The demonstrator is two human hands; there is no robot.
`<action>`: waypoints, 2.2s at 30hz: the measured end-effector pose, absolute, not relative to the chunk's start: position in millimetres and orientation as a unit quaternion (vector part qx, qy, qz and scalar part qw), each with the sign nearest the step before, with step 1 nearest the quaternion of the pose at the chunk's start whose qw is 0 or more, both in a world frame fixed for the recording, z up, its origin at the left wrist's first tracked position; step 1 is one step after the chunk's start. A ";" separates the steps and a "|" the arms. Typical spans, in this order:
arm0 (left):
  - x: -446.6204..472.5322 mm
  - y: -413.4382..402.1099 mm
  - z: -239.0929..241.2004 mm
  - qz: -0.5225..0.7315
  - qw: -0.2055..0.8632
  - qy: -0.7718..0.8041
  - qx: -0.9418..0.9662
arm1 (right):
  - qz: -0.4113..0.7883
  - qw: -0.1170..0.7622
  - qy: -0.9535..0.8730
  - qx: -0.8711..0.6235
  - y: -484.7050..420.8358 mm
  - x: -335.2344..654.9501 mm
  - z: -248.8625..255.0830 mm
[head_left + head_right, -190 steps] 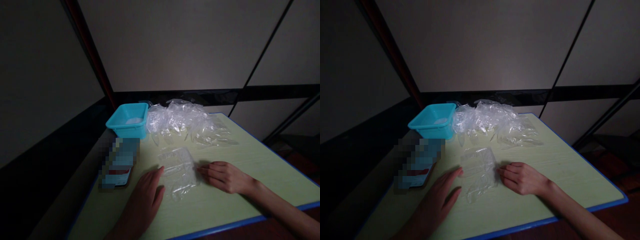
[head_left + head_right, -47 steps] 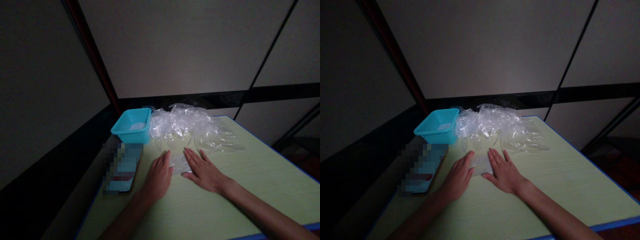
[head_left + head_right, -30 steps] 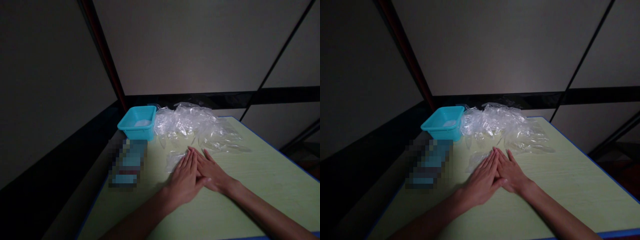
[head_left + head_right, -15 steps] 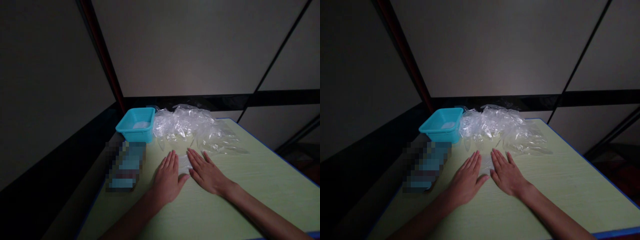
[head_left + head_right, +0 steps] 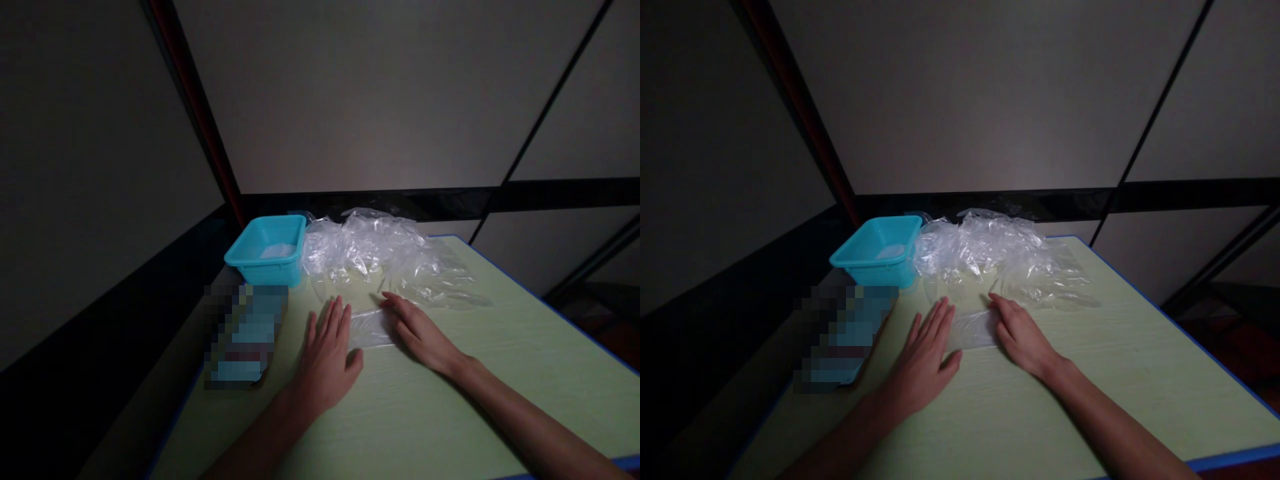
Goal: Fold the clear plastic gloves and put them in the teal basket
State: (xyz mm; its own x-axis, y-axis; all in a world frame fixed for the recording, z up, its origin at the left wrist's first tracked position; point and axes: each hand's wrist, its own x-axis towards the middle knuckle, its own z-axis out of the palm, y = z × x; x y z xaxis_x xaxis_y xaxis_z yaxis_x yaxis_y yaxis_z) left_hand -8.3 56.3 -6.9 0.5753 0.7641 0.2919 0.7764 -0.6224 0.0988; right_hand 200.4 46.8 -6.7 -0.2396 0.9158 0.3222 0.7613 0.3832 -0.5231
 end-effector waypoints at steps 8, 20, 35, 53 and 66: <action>-18.6 71.7 -3.0 -0.188 0.059 -0.503 -0.841 | 0.169 0.322 -0.745 -0.559 43.1 200.1 6.2; 1.4 39.1 4.8 -0.206 -0.084 -0.314 -0.923 | 0.160 0.320 -0.753 -0.553 43.2 206.0 10.9; 3.5 33.8 4.9 -0.082 -0.066 -0.269 -0.957 | 0.177 0.226 -0.861 -0.419 39.2 239.6 29.4; 4.6 33.8 2.6 -0.095 -0.066 -0.258 -0.959 | 0.182 0.194 -0.871 -0.412 36.1 237.3 25.0; 4.7 33.6 2.5 -0.086 -0.063 -0.257 -0.960 | 0.187 0.179 -0.872 -0.416 36.3 236.3 24.6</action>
State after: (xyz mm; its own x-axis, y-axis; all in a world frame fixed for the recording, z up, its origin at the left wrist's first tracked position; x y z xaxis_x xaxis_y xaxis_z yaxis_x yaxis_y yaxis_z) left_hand 4.7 33.6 2.5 0.8528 0.5050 0.1328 0.4832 -0.8596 0.1660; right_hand 236.3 36.3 24.6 -0.5893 0.7925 0.1569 0.6588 0.5838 -0.4744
